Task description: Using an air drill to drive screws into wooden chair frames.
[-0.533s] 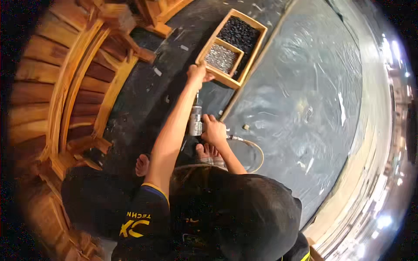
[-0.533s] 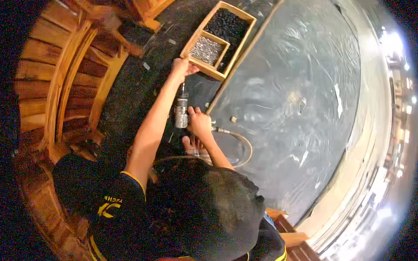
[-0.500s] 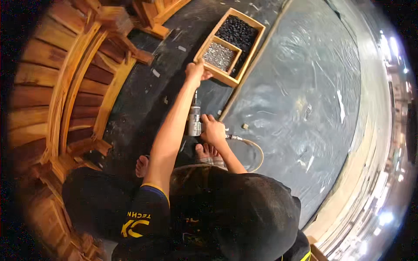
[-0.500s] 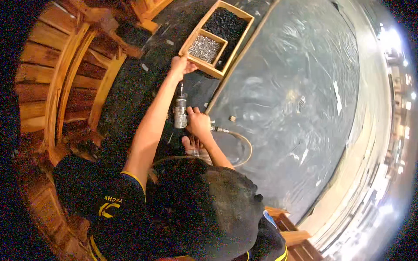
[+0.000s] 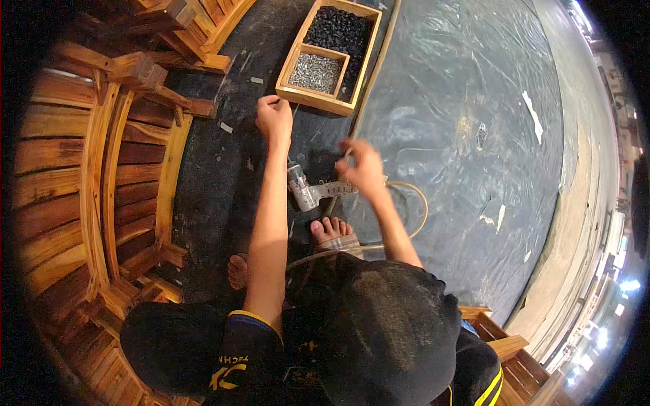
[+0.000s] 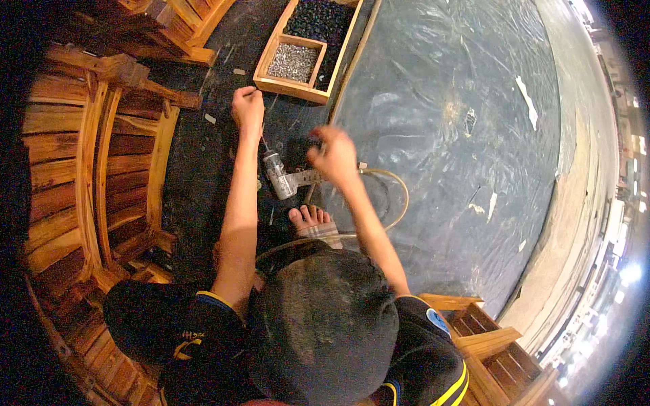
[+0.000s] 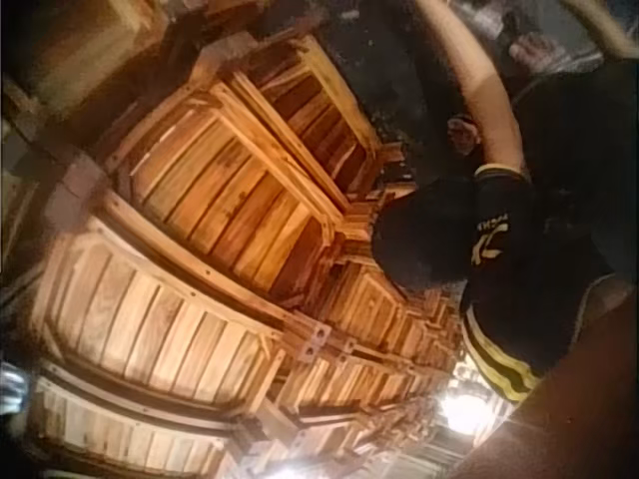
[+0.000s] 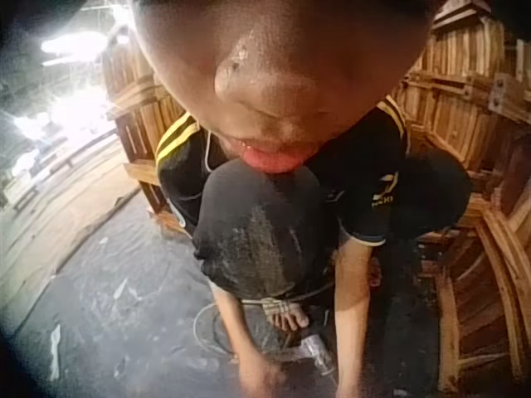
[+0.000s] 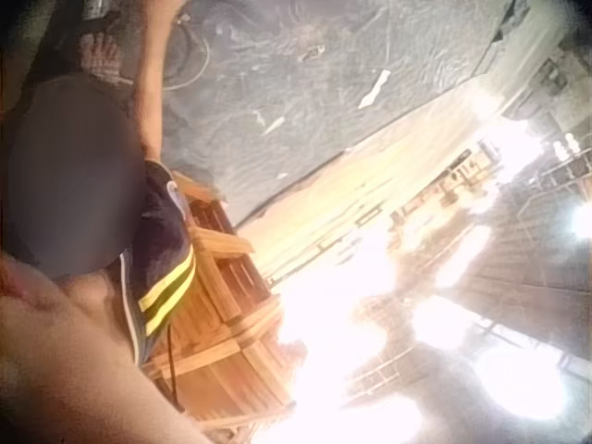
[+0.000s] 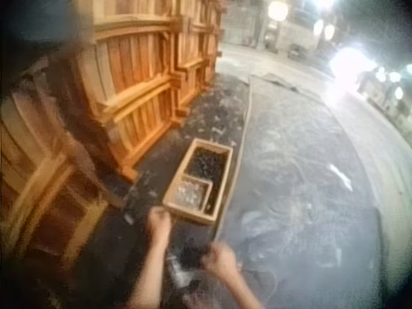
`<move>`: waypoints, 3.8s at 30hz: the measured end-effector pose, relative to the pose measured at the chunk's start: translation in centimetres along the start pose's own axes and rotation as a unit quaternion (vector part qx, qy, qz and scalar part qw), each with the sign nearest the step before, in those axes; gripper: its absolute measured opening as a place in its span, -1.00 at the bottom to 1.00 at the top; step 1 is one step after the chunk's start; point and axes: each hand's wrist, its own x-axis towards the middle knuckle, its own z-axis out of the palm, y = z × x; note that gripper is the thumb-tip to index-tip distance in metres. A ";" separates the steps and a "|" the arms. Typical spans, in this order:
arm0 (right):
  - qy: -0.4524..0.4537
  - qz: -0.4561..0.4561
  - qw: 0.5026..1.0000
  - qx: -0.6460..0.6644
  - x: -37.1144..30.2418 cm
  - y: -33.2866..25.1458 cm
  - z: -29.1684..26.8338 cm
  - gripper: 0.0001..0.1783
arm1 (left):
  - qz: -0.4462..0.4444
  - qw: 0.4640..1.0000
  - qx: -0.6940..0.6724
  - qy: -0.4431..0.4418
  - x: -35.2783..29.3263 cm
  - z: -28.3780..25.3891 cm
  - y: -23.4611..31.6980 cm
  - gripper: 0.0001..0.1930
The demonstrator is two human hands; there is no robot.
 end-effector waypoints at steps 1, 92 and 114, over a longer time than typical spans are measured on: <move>0.026 0.048 0.998 0.026 2.2 0.1 -0.7 -0.62 | 0.089 0.992 0.065 0.061 0.4 -0.3 -0.1 -0.83; 0.273 0.096 0.832 0.472 15.9 0.8 -6.7 -0.93 | -0.042 0.983 -0.173 0.046 -7.1 7.8 -0.2 -0.26; -0.328 -0.168 0.855 -0.364 -1.7 -2.1 5.0 -0.35 | -0.026 0.947 0.219 -0.235 -1.0 -7.3 -4.4 -0.55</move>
